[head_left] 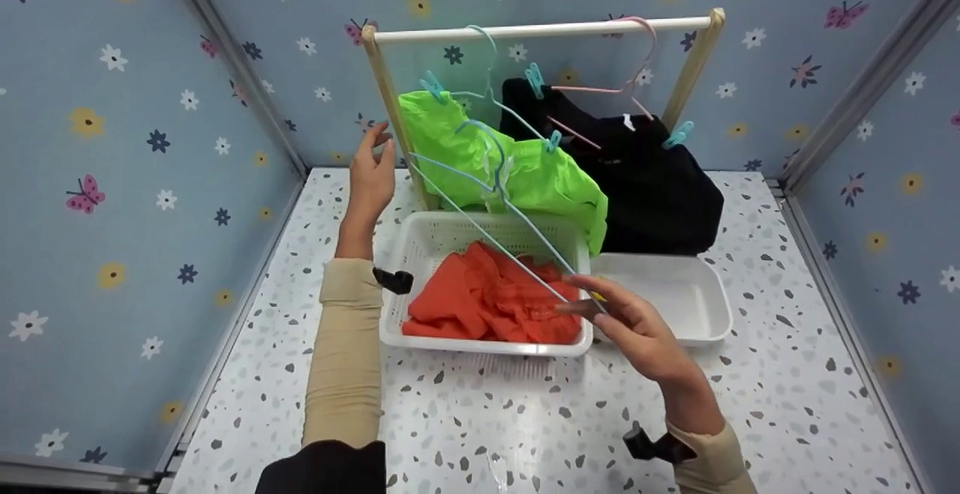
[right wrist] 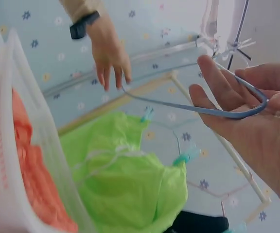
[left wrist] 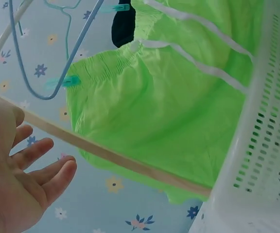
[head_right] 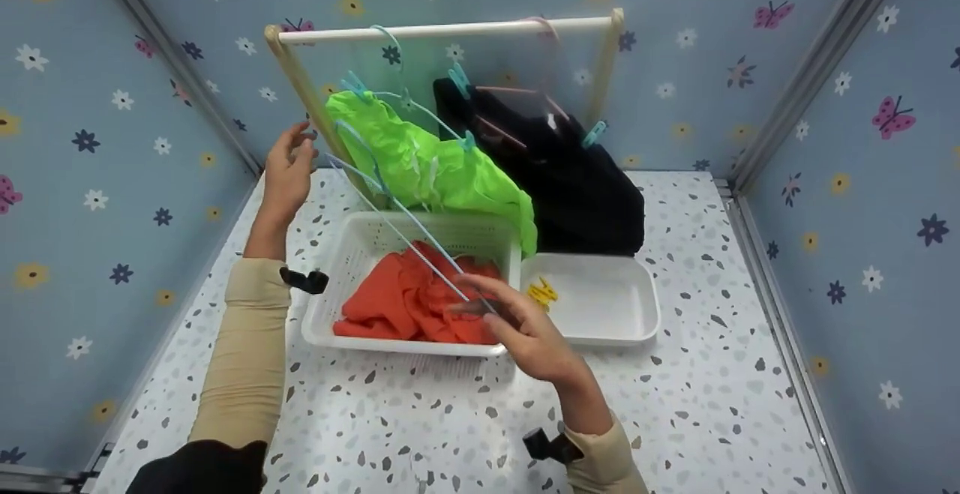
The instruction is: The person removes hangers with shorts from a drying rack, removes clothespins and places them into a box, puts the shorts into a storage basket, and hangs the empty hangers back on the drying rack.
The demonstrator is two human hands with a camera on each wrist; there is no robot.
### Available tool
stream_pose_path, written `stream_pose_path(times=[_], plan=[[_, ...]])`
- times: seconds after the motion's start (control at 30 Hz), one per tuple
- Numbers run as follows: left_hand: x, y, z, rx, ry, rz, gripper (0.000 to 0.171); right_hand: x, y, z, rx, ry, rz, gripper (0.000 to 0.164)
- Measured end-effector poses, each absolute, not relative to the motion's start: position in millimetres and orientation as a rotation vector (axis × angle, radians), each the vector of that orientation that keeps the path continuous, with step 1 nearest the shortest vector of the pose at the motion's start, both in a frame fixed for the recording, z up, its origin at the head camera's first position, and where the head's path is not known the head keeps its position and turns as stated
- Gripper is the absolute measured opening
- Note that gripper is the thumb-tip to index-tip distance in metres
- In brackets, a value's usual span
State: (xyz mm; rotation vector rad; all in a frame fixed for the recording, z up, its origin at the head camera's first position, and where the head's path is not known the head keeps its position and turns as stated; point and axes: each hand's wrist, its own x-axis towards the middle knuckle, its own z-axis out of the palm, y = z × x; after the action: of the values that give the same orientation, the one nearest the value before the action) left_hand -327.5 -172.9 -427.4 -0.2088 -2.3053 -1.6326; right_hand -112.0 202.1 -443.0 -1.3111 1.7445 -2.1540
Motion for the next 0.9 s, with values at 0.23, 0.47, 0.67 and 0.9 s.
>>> stream_pose_path(times=[0.23, 0.47, 0.67, 0.9], plan=[[-345, -160, -417, -0.150, -2.193, -1.604, 0.042, -118, 174, -434, -1.267, 1.659, -2.322, 0.052], [-350, -161, -417, -0.240, -2.159, -1.751, 0.051, -124, 154, -417, -1.257, 1.735, -2.323, 0.056], [-344, -154, -409, -0.333, -2.121, -1.835, 0.053, -135, 135, -397, -1.258, 1.811, -2.264, 0.056], [-333, -150, -404, -0.360, -2.079, -1.900, 0.056, -156, 109, -387, -1.243, 1.874, -2.237, 0.053]])
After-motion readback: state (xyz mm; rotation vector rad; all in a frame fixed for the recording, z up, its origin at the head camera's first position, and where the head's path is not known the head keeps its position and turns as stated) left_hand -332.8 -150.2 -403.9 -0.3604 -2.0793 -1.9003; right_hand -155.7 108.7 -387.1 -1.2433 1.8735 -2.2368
